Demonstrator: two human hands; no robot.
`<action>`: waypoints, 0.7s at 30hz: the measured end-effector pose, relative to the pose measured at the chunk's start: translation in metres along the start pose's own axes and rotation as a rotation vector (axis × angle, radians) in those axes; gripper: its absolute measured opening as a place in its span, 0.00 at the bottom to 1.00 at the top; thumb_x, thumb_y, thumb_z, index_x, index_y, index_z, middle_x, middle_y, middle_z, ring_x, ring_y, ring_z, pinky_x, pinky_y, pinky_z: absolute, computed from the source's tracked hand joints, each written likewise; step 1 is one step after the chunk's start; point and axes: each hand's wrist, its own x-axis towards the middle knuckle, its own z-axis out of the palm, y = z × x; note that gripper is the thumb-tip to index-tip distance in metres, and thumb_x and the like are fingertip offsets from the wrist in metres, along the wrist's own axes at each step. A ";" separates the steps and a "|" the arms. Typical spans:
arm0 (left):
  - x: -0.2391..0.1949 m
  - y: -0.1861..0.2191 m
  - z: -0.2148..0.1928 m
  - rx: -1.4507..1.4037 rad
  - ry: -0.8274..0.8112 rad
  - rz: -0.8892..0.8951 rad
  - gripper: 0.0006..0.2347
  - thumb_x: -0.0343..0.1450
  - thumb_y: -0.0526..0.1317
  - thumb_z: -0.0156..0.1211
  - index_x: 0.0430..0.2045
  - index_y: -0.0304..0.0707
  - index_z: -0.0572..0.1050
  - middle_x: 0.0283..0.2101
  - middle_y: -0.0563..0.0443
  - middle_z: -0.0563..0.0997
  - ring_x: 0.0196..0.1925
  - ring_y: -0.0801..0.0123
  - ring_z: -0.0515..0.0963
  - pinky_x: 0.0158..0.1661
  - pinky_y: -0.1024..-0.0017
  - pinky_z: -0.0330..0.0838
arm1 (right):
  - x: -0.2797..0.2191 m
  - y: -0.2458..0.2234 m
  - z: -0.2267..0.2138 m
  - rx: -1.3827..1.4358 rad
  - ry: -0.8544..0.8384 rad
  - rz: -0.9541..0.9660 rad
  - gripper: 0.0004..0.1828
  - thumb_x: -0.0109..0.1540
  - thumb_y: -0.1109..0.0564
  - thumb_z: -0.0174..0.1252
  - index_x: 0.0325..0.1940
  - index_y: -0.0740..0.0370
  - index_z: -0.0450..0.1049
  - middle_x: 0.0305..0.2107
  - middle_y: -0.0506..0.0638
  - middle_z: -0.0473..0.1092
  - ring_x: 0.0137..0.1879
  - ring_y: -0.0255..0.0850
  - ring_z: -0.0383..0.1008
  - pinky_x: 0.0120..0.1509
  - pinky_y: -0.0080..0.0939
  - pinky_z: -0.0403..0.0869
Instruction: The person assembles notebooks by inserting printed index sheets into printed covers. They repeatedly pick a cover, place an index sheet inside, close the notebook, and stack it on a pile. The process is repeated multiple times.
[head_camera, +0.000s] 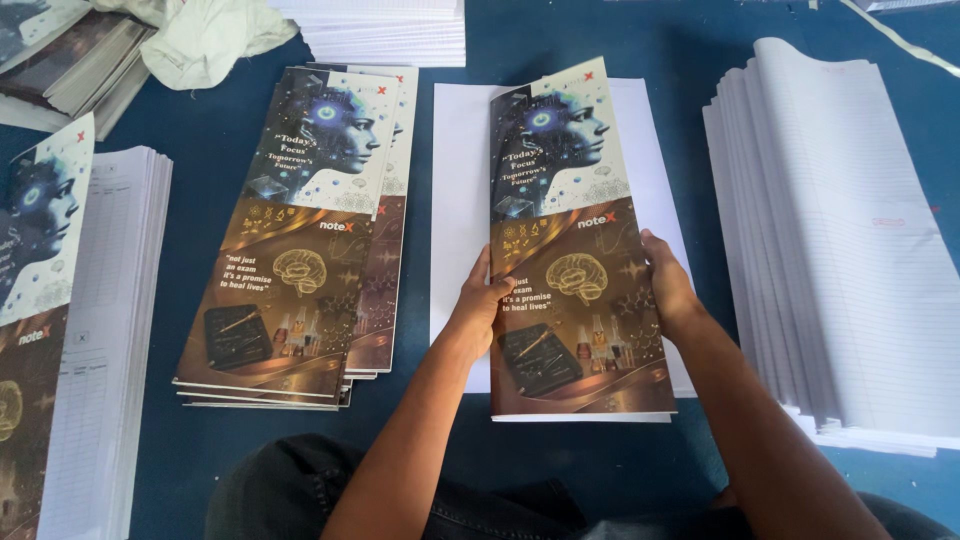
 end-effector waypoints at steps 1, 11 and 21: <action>0.000 -0.001 -0.001 0.013 0.010 -0.007 0.31 0.71 0.25 0.52 0.71 0.54 0.58 0.60 0.47 0.76 0.53 0.67 0.78 0.54 0.69 0.73 | -0.003 -0.003 -0.001 0.012 -0.061 0.013 0.35 0.63 0.31 0.44 0.61 0.59 0.68 0.46 0.60 0.73 0.53 0.50 0.73 0.53 0.49 0.74; 0.006 -0.018 0.001 0.213 0.023 0.087 0.24 0.73 0.26 0.49 0.66 0.37 0.60 0.58 0.41 0.77 0.54 0.63 0.79 0.53 0.68 0.74 | 0.006 0.009 -0.002 -0.443 -0.040 -0.153 0.18 0.61 0.57 0.62 0.52 0.71 0.74 0.34 0.59 0.75 0.35 0.43 0.74 0.39 0.44 0.73; -0.011 -0.007 0.019 0.336 0.080 0.144 0.20 0.71 0.26 0.44 0.60 0.35 0.65 0.54 0.45 0.79 0.51 0.66 0.80 0.50 0.70 0.74 | 0.000 0.010 0.005 -0.600 0.052 -0.188 0.19 0.62 0.58 0.61 0.54 0.71 0.71 0.35 0.62 0.77 0.35 0.44 0.78 0.38 0.44 0.76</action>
